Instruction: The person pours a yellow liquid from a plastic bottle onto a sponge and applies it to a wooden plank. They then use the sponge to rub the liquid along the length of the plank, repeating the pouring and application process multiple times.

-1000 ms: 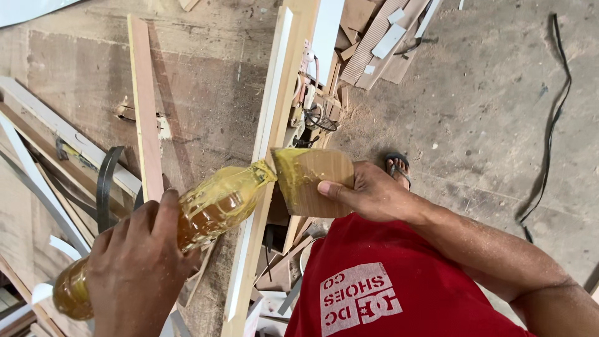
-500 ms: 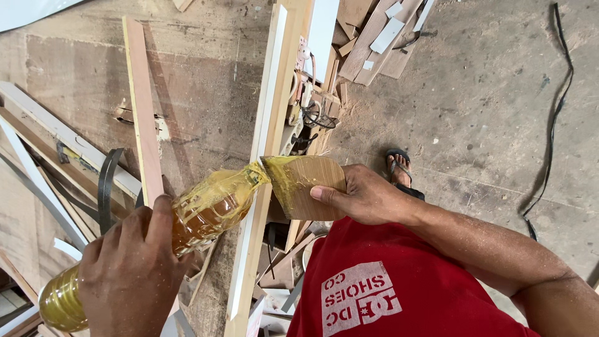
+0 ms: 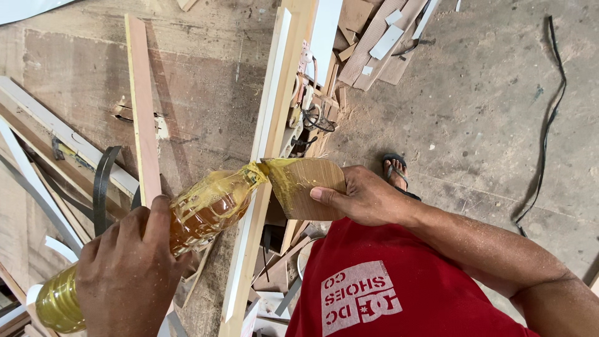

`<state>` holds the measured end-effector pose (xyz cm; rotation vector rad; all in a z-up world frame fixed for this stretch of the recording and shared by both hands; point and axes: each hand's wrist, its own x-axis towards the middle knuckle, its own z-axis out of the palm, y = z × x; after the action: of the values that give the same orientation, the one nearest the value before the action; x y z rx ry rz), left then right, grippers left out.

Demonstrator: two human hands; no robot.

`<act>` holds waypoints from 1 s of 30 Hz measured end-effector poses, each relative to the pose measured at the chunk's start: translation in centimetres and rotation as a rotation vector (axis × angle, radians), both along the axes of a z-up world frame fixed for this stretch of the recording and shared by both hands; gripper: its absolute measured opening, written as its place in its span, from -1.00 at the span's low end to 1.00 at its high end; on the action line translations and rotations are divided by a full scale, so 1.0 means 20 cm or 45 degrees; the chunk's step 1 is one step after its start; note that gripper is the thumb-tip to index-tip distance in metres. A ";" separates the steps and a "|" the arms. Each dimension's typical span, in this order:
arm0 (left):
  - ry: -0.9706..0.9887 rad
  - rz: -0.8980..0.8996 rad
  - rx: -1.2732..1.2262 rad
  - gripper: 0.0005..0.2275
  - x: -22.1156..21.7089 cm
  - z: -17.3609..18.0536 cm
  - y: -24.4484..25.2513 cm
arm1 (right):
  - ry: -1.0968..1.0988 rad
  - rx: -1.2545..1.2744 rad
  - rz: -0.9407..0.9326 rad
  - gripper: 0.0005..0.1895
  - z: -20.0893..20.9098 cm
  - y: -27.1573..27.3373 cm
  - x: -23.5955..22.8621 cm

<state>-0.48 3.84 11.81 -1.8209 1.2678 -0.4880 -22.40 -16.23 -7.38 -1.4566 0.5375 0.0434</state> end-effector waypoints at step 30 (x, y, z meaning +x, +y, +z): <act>0.913 0.324 -0.627 -0.03 0.18 -0.52 0.19 | -0.394 -0.730 -0.532 -0.65 0.44 -0.13 0.17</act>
<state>3.19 7.56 1.38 -2.6829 1.4131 0.0243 -18.90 -18.87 1.48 -1.8277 0.6154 -0.7059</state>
